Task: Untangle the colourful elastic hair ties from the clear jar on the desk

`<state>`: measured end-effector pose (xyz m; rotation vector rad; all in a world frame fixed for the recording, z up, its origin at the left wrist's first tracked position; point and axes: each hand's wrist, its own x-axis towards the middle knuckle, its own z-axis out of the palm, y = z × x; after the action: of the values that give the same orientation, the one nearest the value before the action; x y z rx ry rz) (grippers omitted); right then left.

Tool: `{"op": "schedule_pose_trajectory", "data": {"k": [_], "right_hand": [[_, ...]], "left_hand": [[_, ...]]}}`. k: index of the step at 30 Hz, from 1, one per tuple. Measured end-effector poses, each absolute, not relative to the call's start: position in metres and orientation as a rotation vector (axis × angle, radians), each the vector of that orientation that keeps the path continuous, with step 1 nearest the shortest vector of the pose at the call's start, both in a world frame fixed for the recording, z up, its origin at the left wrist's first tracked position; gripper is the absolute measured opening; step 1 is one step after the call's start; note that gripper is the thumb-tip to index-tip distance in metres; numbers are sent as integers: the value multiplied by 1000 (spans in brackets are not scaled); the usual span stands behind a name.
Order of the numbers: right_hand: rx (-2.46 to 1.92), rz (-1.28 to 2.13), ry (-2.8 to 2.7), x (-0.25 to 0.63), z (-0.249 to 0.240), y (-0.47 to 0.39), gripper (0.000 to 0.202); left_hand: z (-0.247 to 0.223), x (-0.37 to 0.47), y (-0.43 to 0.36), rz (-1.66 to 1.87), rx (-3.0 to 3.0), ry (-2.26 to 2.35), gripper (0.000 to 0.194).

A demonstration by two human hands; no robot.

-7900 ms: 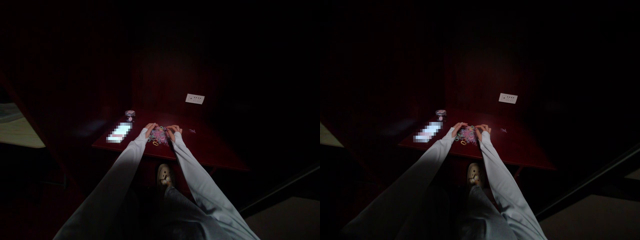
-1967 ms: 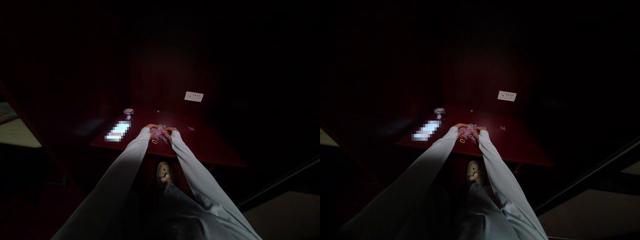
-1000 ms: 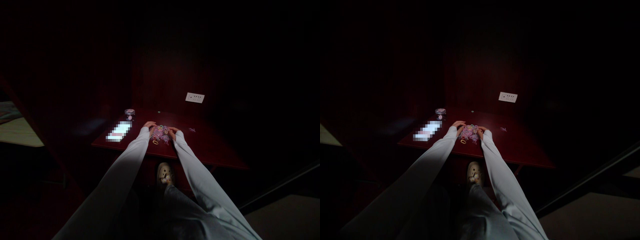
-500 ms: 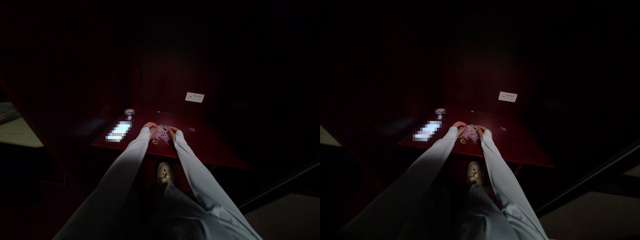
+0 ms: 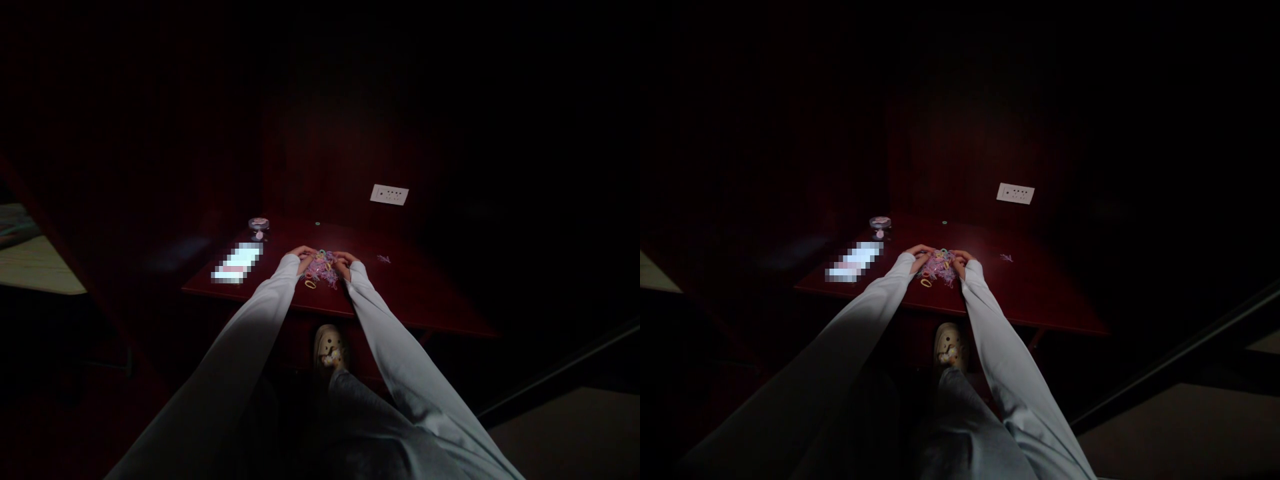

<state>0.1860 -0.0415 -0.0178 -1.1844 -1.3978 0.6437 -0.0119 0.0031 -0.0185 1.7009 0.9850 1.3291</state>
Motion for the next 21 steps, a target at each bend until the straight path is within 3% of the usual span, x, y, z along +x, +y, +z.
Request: {"op": "schedule_pose_trajectory", "data": {"k": [9, 21], "right_hand": [[-1203, 679, -1319, 184, -17, -43, 48], [-1199, 683, -1338, 182, -15, -42, 50]], "left_hand": [[-34, -10, 20, 1491, 1786, 937, 16], [-26, -17, 13, 1418, 2071, 1071, 21]]}}
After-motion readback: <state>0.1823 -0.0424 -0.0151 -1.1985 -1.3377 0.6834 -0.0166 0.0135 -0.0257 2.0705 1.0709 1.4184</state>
